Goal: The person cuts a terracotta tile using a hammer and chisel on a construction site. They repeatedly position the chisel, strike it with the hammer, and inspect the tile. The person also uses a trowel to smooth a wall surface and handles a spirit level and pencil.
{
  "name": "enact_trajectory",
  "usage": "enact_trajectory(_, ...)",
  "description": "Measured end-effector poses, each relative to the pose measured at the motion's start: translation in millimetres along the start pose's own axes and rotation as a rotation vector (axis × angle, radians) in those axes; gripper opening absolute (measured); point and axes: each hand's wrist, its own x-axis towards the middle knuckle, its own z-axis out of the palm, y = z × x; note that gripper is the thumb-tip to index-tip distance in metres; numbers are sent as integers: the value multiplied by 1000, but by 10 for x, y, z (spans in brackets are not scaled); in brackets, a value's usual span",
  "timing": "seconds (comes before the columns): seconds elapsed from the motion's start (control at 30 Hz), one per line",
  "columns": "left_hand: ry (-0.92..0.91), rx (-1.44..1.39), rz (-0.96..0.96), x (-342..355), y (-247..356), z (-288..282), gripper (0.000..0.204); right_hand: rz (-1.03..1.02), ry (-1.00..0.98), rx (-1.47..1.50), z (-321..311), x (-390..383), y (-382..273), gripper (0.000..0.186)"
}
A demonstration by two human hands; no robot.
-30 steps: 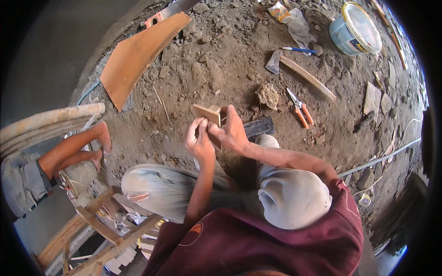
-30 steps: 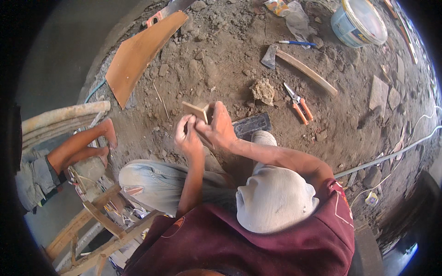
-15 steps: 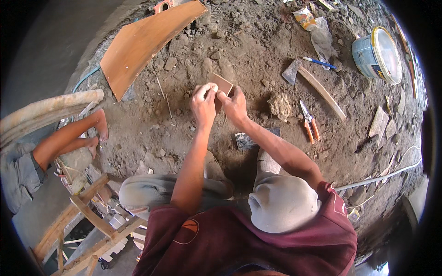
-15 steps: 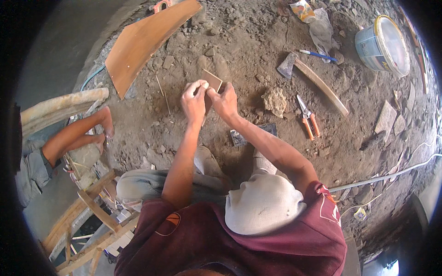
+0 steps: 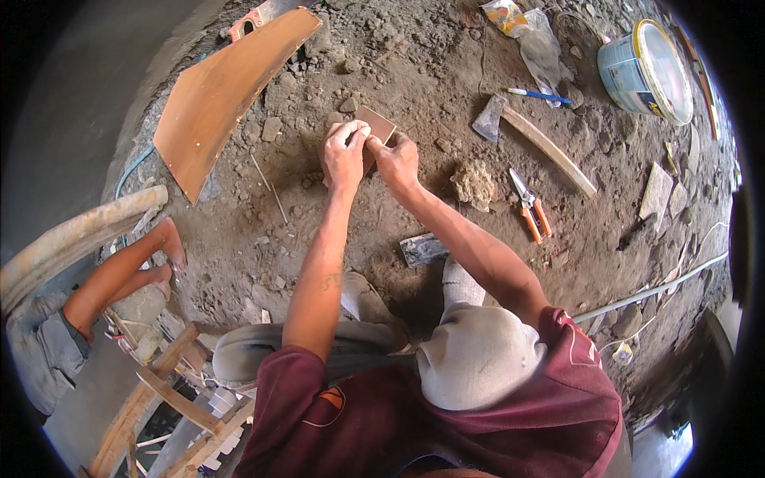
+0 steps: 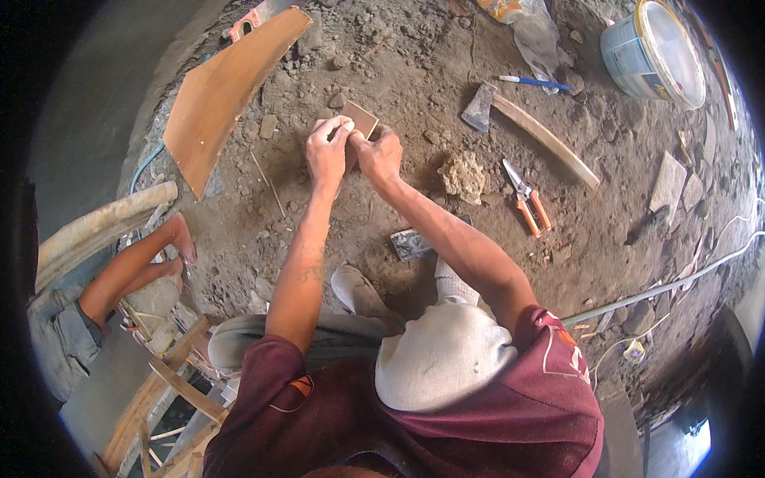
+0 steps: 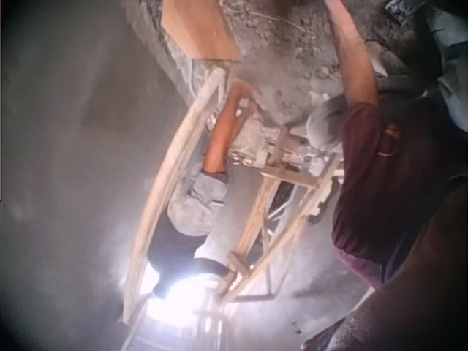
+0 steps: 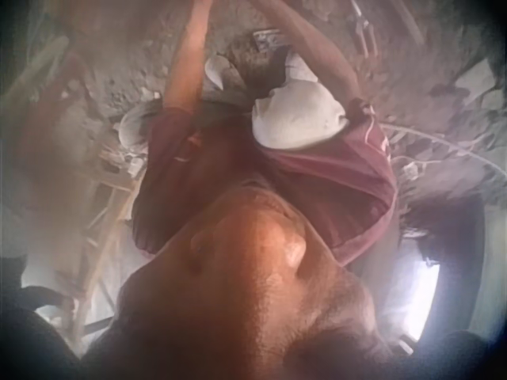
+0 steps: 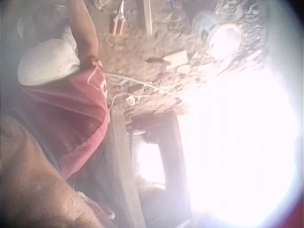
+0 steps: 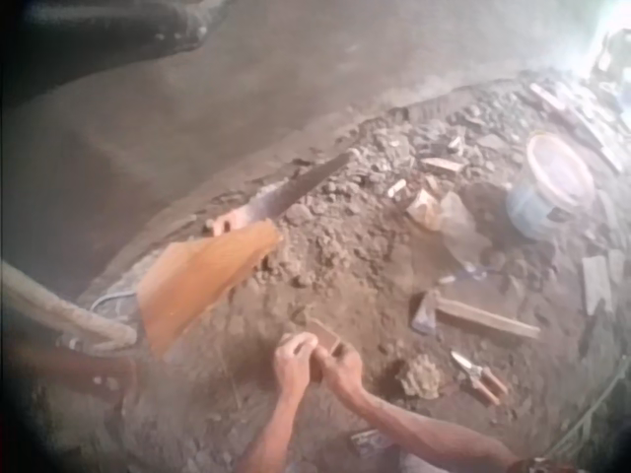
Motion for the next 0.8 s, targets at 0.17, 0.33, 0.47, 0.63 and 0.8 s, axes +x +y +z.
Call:
enact_trajectory(0.17,-13,13,12,45,56,27,13,29,-64,49,-68,23,3,39)
enact_trajectory(0.33,-20,94,27,81,33,76,12,92,-150,94,-141,80,3,37)
enact_trajectory(0.47,-43,128,77,45,71,158,12,43,-122,129,-177,144,145,38)
enact_trajectory(0.63,-11,125,91,13,7,191,10,30,-109,53,-198,117,128,39)
enact_trajectory(0.8,-16,80,84,-11,0,175,10,11,-105,38,-248,22,-7,38)
